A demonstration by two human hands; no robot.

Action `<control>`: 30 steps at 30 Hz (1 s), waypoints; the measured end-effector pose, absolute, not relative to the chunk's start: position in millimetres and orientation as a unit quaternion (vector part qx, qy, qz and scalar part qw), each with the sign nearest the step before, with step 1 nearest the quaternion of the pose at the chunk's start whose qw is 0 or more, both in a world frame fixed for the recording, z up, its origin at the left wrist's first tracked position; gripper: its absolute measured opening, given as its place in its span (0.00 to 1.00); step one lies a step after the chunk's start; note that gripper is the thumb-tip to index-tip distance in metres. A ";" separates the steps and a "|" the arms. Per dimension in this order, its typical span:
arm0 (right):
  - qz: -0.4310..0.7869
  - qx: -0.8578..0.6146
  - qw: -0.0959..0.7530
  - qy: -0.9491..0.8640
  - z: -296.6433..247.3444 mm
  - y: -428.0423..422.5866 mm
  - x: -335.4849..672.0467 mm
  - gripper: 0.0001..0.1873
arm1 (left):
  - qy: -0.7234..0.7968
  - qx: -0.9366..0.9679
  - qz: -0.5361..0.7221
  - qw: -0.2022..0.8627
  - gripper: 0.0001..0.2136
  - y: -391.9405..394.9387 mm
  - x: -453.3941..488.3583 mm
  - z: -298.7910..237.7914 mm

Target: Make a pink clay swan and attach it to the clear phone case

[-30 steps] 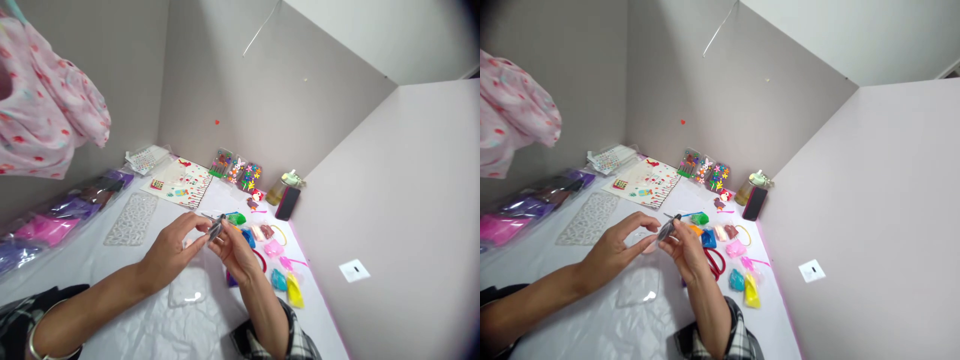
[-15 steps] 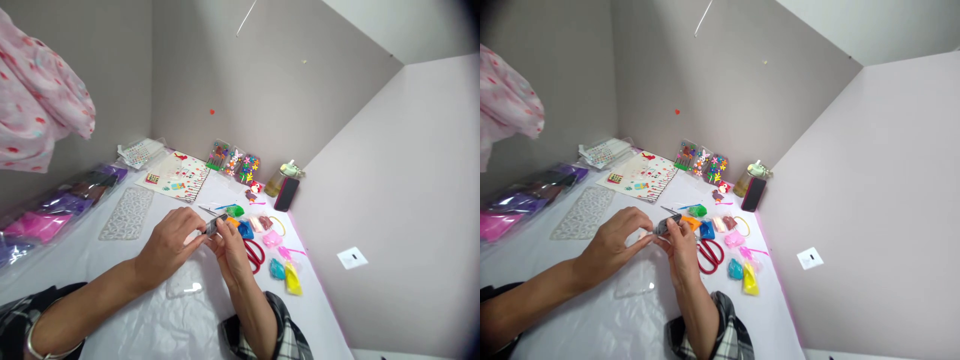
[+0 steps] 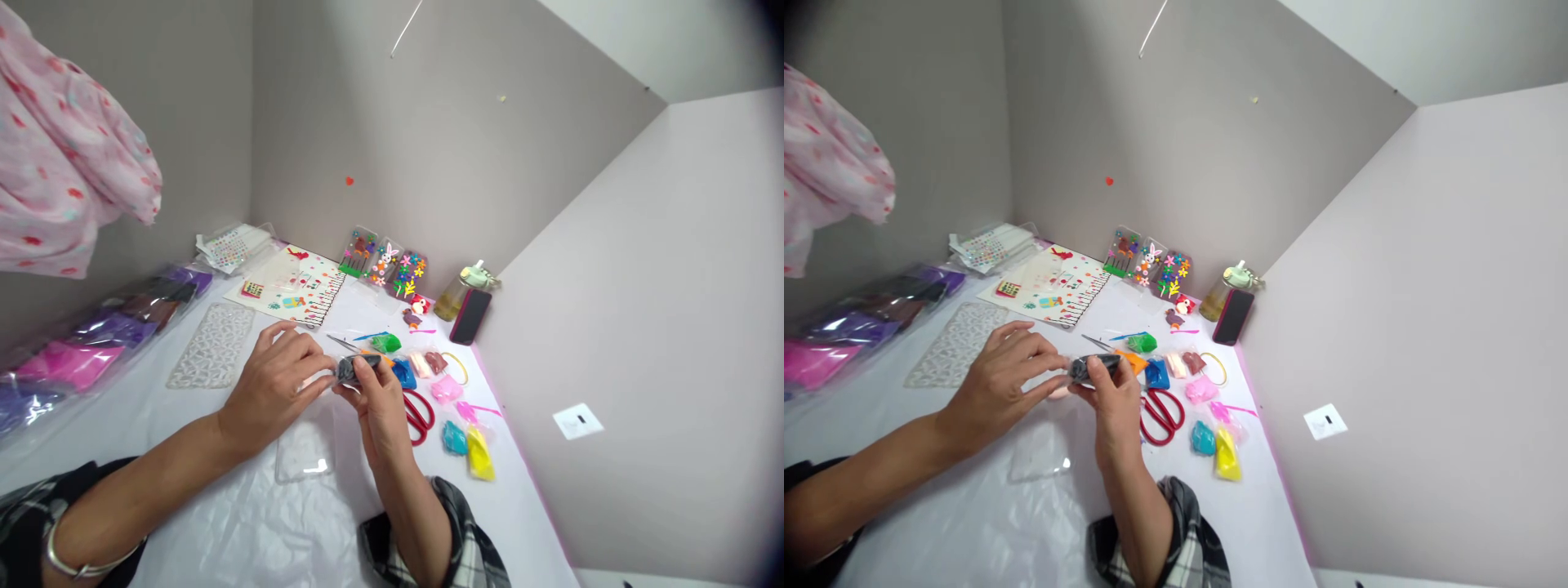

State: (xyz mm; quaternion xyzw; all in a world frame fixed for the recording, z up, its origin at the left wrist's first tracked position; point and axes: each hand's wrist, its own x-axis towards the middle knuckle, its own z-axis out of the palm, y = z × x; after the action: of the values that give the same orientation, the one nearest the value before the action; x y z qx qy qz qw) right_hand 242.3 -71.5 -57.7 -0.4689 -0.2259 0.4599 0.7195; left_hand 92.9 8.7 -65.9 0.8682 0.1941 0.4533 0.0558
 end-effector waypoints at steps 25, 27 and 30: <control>0.587 -0.419 0.659 -0.214 -48.7 -76.2 250.8 0.26 | 0.228 0.561 0.313 0.732 0.09 22.0 80.4 -43.3; 0.583 -0.414 0.670 -0.200 -50.0 -75.8 256.1 0.25 | 0.227 0.519 0.336 0.752 0.08 25.2 78.9 -46.6; 0.570 -0.411 0.687 -0.186 -50.3 -75.5 264.0 0.25 | 0.231 0.483 0.344 0.771 0.10 28.2 77.8 -52.6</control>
State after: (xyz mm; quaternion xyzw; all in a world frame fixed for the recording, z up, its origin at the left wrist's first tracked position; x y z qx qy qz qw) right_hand 264.0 -75.5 -50.3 -0.4108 -0.1855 0.5698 0.6871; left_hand 77.8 28.2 -52.6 0.4831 0.2313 0.3441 0.7712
